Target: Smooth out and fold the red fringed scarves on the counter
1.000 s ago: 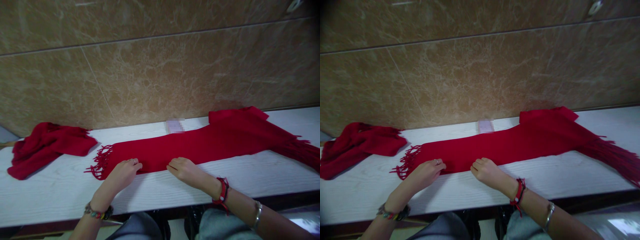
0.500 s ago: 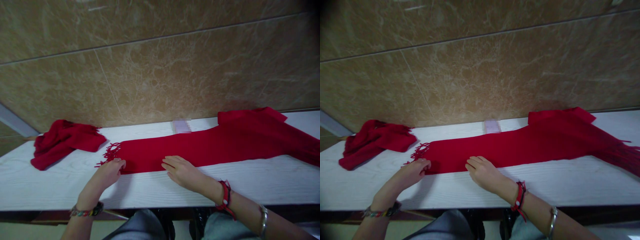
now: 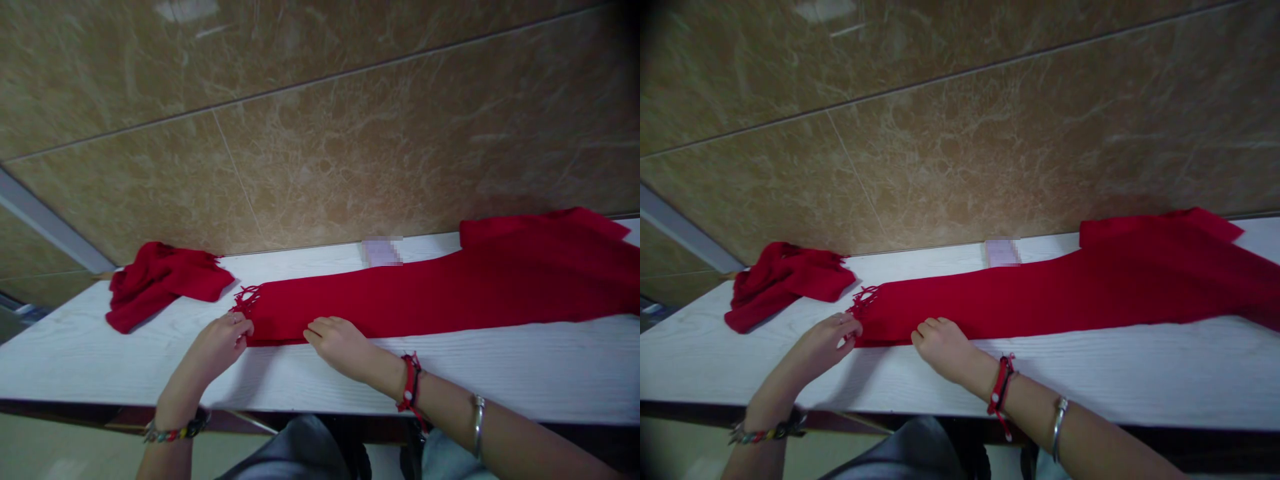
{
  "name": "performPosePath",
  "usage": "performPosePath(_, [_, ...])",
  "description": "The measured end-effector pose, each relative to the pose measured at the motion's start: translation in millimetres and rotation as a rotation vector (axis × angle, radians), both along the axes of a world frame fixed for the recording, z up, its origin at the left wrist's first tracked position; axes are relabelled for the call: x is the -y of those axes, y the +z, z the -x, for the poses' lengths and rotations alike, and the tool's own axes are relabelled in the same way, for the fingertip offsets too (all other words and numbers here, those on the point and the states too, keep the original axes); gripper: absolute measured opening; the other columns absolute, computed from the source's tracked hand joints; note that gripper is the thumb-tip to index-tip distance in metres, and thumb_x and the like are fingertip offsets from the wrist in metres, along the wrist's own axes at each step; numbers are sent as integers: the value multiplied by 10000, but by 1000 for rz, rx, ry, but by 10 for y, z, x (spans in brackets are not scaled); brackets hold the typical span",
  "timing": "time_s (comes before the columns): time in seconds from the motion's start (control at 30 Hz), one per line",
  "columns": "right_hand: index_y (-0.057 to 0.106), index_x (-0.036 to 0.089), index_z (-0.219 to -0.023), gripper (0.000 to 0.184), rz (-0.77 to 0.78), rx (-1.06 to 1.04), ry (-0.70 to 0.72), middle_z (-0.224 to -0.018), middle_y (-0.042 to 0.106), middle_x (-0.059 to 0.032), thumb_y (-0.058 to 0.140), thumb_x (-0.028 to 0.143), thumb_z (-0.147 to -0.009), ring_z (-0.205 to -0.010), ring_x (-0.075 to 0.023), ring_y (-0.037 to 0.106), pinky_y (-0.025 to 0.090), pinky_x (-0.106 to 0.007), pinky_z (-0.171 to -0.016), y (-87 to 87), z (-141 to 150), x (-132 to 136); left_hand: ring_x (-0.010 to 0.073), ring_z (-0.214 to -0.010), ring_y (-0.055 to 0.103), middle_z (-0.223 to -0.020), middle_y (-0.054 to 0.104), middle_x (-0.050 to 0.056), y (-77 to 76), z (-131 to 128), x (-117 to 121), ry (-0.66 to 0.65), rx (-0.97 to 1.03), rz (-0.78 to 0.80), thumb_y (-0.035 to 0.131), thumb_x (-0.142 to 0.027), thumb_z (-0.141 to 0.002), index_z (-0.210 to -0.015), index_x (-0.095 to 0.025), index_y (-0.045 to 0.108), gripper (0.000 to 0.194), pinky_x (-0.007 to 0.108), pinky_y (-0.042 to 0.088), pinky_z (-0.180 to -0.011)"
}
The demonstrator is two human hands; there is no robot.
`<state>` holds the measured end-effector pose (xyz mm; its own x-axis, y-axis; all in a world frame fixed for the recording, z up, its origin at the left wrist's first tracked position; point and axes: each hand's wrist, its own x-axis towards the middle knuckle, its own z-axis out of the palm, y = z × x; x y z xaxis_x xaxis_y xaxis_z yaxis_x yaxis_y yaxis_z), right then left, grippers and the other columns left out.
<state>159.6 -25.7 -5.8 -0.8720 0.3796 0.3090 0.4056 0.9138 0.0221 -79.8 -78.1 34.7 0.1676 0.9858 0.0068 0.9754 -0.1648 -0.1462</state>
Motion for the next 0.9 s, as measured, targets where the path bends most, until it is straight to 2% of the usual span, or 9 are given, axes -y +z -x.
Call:
performPosePath(0.13, [590, 110, -972, 181, -16, 36, 26, -946, 626, -101, 474, 85, -836, -906, -201, 558, 463, -317, -748, -36, 13, 41, 167, -752, 559, -796, 614, 45, -88, 11, -28, 48, 3, 144, 381, -26, -674, -728, -183, 573, 254, 261, 412, -681])
performPosePath(0.3, [582, 107, -1030, 223, -3, 35, 15, -1017, 616, -115, 457, 87, -846, -965, -209, 547, 461, -329, -789, -43, -24, 60, 169, -792, 577, -835, 624, 52, -120, 23, -27, 112, -8, 139, 386, -24, -668, -772, -181, 577, 268, 261, 422, -700])
performPosePath(0.37, [577, 116, -1058, 246, 17, 24, 14, -1063, 607, -114, 447, 89, -851, -1003, -208, 537, 448, -332, -829, -54, -31, 49, 185, -847, 583, -886, 625, 73, -74, 23, 8, 179, -46, 82, 387, -26, -693, -829, -168, 585, 279, 273, 433, -734])
performPosePath(0.5, [526, 142, -1172, 312, 106, -4, 29, -1231, 524, -104, 433, 155, -875, -1162, -215, 436, 357, -378, -961, -114, -34, 19, 233, -907, 581, -994, 606, 122, -5, -34, 20, 313, -130, -136, 354, -83, -793, -969, -130, 578, 289, 334, 456, -767])
performPosePath(0.57, [482, 155, -1230, 358, 187, 6, 47, -1295, 469, -102, 433, 246, -887, -1217, -219, 375, 300, -406, -1005, -133, -50, -2, 239, -978, 558, -1087, 580, 134, -50, -103, -64, 294, -102, -228, 349, -119, -828, -1047, -116, 558, 303, 347, 449, -819])
performPosePath(0.67, [413, 178, -1294, 459, 271, 28, 89, -1351, 402, -95, 418, 385, -885, -1262, -230, 306, 249, -422, -1033, -90, -119, -94, 239, -1156, 448, -1268, 475, 151, -222, -262, -316, 179, -21, -296, 336, -183, -874, -1163, -94, 505, 347, 359, 378, -949])
performPosePath(0.73, [378, 185, -1320, 505, 272, 19, 66, -1374, 367, -95, 390, 437, -883, -1285, -240, 257, 219, -436, -1044, -15, -188, -222, 242, -1243, 350, -1351, 388, 154, -350, -392, -524, 80, 33, -263, 312, -224, -896, -1234, -91, 450, 389, 377, 331, -996])
performPosePath(0.8, [351, 169, -1336, 531, 251, -10, -26, -1387, 338, -109, 360, 453, -887, -1296, -246, 226, 204, -446, -1048, 61, -262, -395, 246, -1289, 271, -1400, 315, 145, -442, -521, -708, 26, 93, -187, 302, -272, -906, -1294, -102, 385, 432, 398, 312, -1009])
performPosePath(0.9, [319, 115, -1349, 571, 233, -37, -197, -1401, 294, -141, 348, 451, -888, -1300, -258, 210, 206, -443, -1048, 84, -359, -647, 267, -1314, 195, -1434, 248, 101, -501, -661, -863, 75, 161, -55, 282, -365, -908, -1343, -162, 317, 482, 472, 276, -1013])
